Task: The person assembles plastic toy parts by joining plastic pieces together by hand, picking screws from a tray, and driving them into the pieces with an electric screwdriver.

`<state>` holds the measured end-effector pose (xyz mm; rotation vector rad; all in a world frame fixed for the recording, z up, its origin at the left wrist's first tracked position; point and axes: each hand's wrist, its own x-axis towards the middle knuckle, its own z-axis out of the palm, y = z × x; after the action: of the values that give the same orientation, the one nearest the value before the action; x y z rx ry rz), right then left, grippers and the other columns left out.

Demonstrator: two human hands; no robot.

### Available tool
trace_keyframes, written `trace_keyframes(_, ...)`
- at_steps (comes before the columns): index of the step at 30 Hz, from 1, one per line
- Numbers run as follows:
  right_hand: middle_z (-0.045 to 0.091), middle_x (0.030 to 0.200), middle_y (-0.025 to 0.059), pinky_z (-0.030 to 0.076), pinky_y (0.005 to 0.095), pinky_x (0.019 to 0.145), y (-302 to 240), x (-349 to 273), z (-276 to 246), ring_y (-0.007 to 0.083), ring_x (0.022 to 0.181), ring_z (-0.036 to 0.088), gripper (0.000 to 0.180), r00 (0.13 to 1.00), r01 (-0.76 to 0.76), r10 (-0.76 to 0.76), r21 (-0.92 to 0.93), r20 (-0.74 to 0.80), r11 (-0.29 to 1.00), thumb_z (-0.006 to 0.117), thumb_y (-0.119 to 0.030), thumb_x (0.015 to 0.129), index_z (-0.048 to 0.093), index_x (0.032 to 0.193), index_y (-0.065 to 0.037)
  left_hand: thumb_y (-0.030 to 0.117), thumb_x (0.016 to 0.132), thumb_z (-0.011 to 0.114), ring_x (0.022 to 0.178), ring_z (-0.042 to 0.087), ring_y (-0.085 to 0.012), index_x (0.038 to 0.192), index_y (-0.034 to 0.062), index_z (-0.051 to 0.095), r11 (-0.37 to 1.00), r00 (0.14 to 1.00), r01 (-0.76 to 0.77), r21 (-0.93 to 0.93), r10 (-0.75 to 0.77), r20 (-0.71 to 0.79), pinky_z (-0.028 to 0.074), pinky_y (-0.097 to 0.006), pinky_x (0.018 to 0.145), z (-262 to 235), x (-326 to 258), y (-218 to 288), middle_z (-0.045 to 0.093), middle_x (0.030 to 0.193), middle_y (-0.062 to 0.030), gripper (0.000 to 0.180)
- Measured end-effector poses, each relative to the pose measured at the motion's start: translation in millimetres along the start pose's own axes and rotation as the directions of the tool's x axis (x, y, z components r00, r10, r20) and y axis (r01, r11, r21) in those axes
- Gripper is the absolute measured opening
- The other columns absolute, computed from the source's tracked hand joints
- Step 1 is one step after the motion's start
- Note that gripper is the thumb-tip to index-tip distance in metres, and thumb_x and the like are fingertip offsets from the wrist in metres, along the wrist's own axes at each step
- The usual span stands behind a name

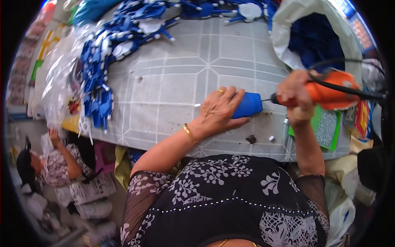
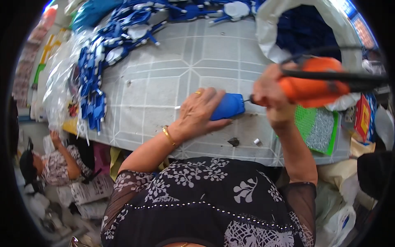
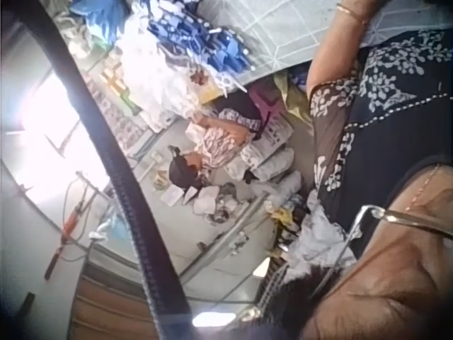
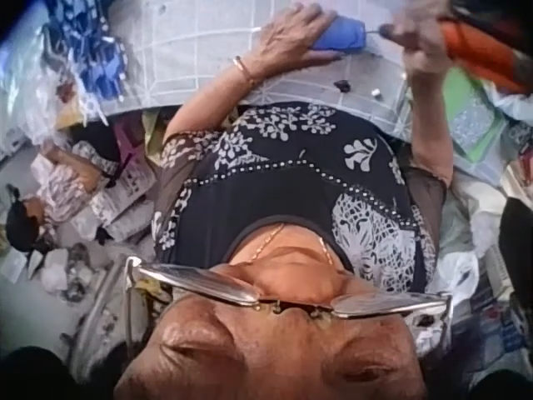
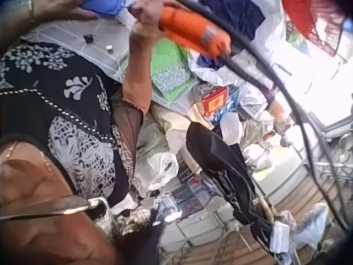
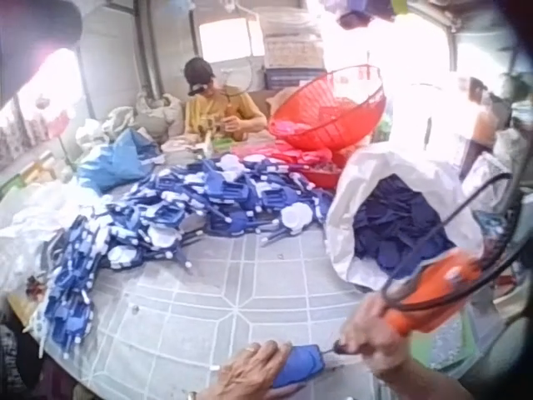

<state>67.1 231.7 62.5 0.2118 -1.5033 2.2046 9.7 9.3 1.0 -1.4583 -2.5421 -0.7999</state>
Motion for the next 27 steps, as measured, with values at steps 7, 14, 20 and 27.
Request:
trace_keyframes(7,0.057,0.089,0.0032,0.049,0.0304,0.075,-61.7,11.9,-68.7,0.0124,0.075,0.056,0.036,0.948,0.125,-0.213,-0.340,-0.237,0.932,0.075,-0.023,0.098,0.052,0.121,-0.008,0.046,0.078,0.089,0.100,0.065,-0.0367,0.136,0.0016,0.059,0.969,0.938,0.143,0.203,-0.067,-0.340,0.054,-0.048,0.085,-90.3,-48.7,-3.7,0.065,0.114,-0.0185,0.079)
trace_keyframes(14,0.060,0.142,0.0241,0.043,0.0421,0.114,-79.2,-27.4,-124.5,0.0331,0.128,0.061,0.050,0.557,0.283,-0.800,-0.957,0.223,-0.069,0.069,-0.008,0.098,0.051,0.141,0.009,0.032,0.090,0.077,0.115,0.063,-0.0422,0.141,-0.0055,0.058,0.710,0.523,0.699,0.083,-0.429,-0.737,0.050,-0.049,0.101,-126.8,-251.5,-1.7,0.064,0.129,-0.0247,0.065)
trace_keyframes(20,0.065,0.134,0.0166,0.045,0.0403,0.111,11.4,36.5,-14.2,0.0299,0.125,0.062,0.049,0.866,0.499,-0.185,-0.814,0.464,0.298,0.069,0.002,0.087,0.059,0.134,-0.004,0.027,0.089,0.081,0.113,0.064,-0.0421,0.140,-0.0037,0.059,0.593,0.426,0.801,0.082,-0.469,-0.773,0.050,-0.049,0.101,-104.9,-297.1,18.7,0.065,0.125,-0.0226,0.064)
trace_keyframes(27,0.066,0.119,0.0153,0.055,0.0392,0.085,151.1,68.1,62.5,0.0296,0.096,0.068,0.054,0.851,0.343,0.180,-0.781,0.494,0.522,0.070,0.001,0.084,0.059,0.135,-0.009,0.036,0.074,0.091,0.108,0.063,-0.0411,0.140,-0.0021,0.060,0.651,0.625,0.716,0.253,-0.436,-0.647,0.052,-0.050,0.095,-87.3,-230.3,-6.5,0.065,0.124,-0.0224,0.082)
